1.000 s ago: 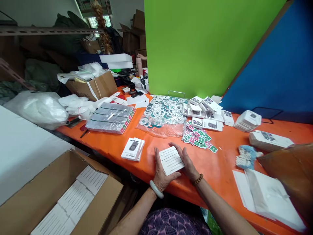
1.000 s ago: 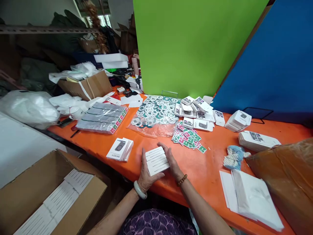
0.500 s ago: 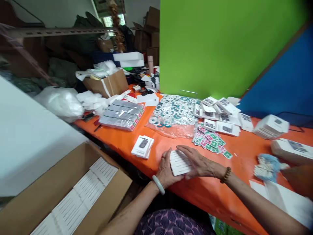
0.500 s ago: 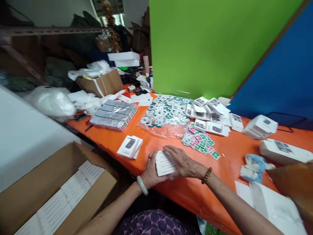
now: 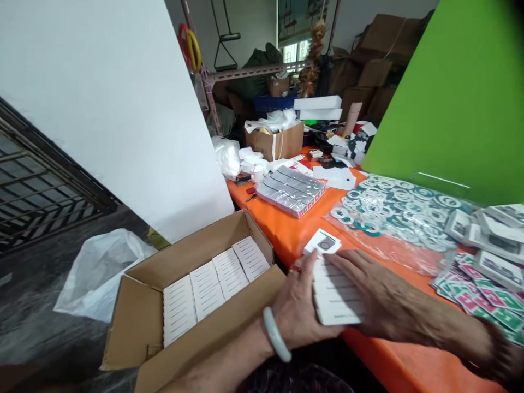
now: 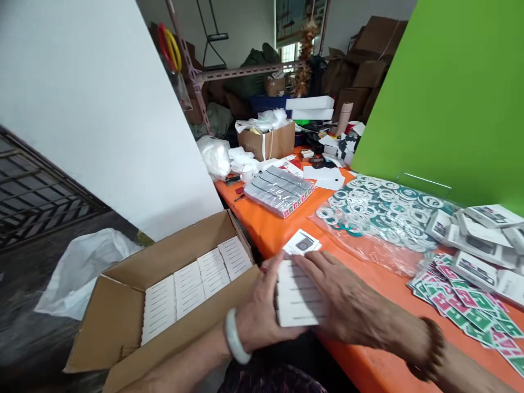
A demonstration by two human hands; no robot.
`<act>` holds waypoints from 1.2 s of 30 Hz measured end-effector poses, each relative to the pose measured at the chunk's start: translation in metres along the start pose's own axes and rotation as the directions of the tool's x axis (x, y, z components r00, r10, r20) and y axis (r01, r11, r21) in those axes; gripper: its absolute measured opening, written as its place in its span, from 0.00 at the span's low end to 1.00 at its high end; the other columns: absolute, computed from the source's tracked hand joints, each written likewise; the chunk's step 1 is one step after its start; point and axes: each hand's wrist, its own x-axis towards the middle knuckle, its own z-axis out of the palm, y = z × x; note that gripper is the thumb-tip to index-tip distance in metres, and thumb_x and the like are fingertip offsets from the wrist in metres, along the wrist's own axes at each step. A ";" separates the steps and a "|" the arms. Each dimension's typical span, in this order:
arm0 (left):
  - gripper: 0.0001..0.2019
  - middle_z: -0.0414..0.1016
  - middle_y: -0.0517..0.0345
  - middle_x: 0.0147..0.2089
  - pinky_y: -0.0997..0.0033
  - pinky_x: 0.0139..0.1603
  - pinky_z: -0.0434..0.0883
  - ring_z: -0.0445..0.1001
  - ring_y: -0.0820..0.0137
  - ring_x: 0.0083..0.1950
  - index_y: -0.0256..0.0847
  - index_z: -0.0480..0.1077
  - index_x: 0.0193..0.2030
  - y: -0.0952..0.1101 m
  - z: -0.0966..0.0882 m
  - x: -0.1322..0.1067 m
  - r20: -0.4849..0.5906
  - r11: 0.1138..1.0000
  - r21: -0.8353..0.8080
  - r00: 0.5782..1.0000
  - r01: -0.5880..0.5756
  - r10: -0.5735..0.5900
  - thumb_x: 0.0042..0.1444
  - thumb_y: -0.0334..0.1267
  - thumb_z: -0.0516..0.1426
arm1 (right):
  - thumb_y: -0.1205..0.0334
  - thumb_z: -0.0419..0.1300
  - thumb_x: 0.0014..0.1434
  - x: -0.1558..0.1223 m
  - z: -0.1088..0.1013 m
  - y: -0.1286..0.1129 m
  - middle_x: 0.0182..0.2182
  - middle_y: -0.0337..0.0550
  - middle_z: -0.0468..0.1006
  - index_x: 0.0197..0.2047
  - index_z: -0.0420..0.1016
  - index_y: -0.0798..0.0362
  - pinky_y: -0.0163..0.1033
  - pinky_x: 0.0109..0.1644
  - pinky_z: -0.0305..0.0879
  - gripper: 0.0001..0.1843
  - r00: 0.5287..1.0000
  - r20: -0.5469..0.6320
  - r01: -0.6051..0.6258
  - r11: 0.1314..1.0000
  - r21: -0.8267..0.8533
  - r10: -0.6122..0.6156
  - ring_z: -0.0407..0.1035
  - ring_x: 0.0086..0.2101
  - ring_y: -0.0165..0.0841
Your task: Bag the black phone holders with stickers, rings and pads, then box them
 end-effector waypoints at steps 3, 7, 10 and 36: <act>0.59 0.58 0.43 0.65 0.50 0.63 0.60 0.61 0.49 0.62 0.43 0.38 0.71 -0.010 -0.057 -0.014 -0.117 0.987 0.045 0.982 0.153 -0.147 0.36 0.43 0.69 | 0.62 0.62 0.41 0.068 0.005 -0.035 0.46 0.56 0.70 0.59 0.61 0.59 0.50 0.46 0.65 0.39 0.972 0.131 0.193 0.981 0.019 -0.194 0.65 0.43 0.47; 0.57 0.56 0.43 0.66 0.50 0.64 0.58 0.59 0.51 0.64 0.43 0.41 0.70 -0.039 -0.114 -0.032 -0.212 0.942 0.111 0.934 0.317 -0.289 0.36 0.42 0.69 | 0.59 0.64 0.39 0.146 0.040 -0.061 0.44 0.56 0.68 0.54 0.63 0.65 0.49 0.49 0.62 0.38 0.906 0.202 0.386 0.922 -0.034 -0.372 0.62 0.42 0.44; 0.53 0.59 0.44 0.63 0.50 0.63 0.58 0.59 0.52 0.63 0.42 0.46 0.68 -0.069 -0.132 -0.038 -0.271 0.912 0.133 0.899 0.388 -0.344 0.36 0.39 0.67 | 0.56 0.65 0.40 0.182 0.080 -0.061 0.43 0.56 0.68 0.53 0.63 0.66 0.48 0.49 0.61 0.38 0.850 0.265 0.485 0.873 -0.058 -0.455 0.62 0.41 0.42; 0.51 0.63 0.48 0.59 0.53 0.63 0.59 0.63 0.55 0.60 0.44 0.56 0.63 -0.201 -0.089 -0.039 -0.064 0.807 -0.205 0.815 0.554 -0.576 0.28 0.34 0.71 | 0.70 0.65 0.46 0.196 0.193 -0.035 0.48 0.56 0.73 0.53 0.66 0.58 0.47 0.53 0.66 0.29 0.763 0.633 0.395 0.872 -0.289 -0.136 0.68 0.49 0.46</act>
